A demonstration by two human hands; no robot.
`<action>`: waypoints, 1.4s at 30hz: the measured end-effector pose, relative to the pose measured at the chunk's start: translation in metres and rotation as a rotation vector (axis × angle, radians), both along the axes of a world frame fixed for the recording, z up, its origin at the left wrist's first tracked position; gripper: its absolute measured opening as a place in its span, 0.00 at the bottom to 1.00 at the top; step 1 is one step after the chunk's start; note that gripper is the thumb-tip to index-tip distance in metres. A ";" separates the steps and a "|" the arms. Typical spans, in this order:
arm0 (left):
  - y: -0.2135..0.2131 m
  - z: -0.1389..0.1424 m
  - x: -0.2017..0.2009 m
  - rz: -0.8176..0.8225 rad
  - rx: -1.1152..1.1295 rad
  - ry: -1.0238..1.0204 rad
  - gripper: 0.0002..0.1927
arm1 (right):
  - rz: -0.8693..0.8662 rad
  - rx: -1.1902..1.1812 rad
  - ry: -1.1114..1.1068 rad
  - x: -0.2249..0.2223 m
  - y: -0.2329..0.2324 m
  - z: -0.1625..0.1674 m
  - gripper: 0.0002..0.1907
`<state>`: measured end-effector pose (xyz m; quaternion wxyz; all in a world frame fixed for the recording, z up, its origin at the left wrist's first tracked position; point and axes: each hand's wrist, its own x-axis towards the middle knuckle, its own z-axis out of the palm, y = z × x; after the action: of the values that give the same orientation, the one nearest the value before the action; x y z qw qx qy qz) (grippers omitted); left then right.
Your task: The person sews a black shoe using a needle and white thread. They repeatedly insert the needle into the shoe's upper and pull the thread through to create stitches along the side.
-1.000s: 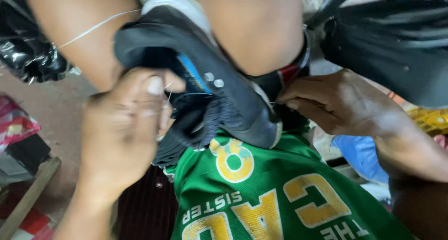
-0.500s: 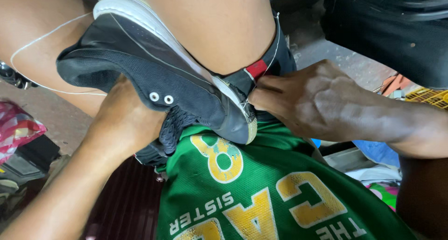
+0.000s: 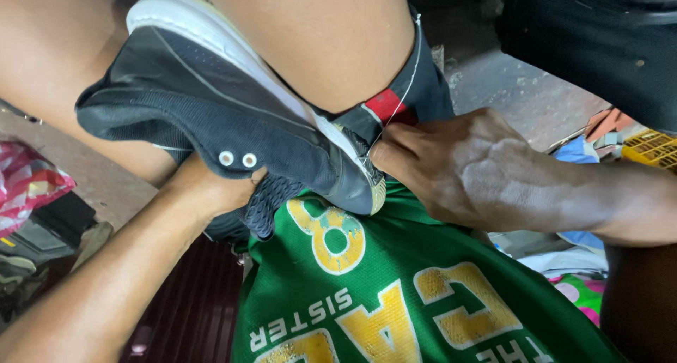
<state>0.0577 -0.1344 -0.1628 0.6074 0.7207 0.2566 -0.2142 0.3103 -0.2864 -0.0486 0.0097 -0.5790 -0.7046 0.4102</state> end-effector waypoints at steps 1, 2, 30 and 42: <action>-0.002 -0.002 -0.003 -0.034 0.020 0.049 0.15 | 0.010 -0.011 -0.009 -0.001 -0.001 -0.001 0.15; -0.004 -0.004 -0.006 -0.073 0.039 0.094 0.15 | 0.015 -0.023 -0.021 -0.003 -0.002 -0.001 0.17; 0.003 -0.003 0.001 -0.287 0.156 -0.088 0.12 | 0.122 0.110 -0.296 -0.019 0.008 0.011 0.06; 0.004 -0.008 -0.011 -0.299 0.250 -0.236 0.12 | 0.132 0.427 -0.396 0.012 0.007 0.004 0.20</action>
<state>0.0467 -0.1301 -0.1705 0.5006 0.8404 0.0987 -0.1825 0.3222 -0.2799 -0.0447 -0.0331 -0.5855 -0.7992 0.1318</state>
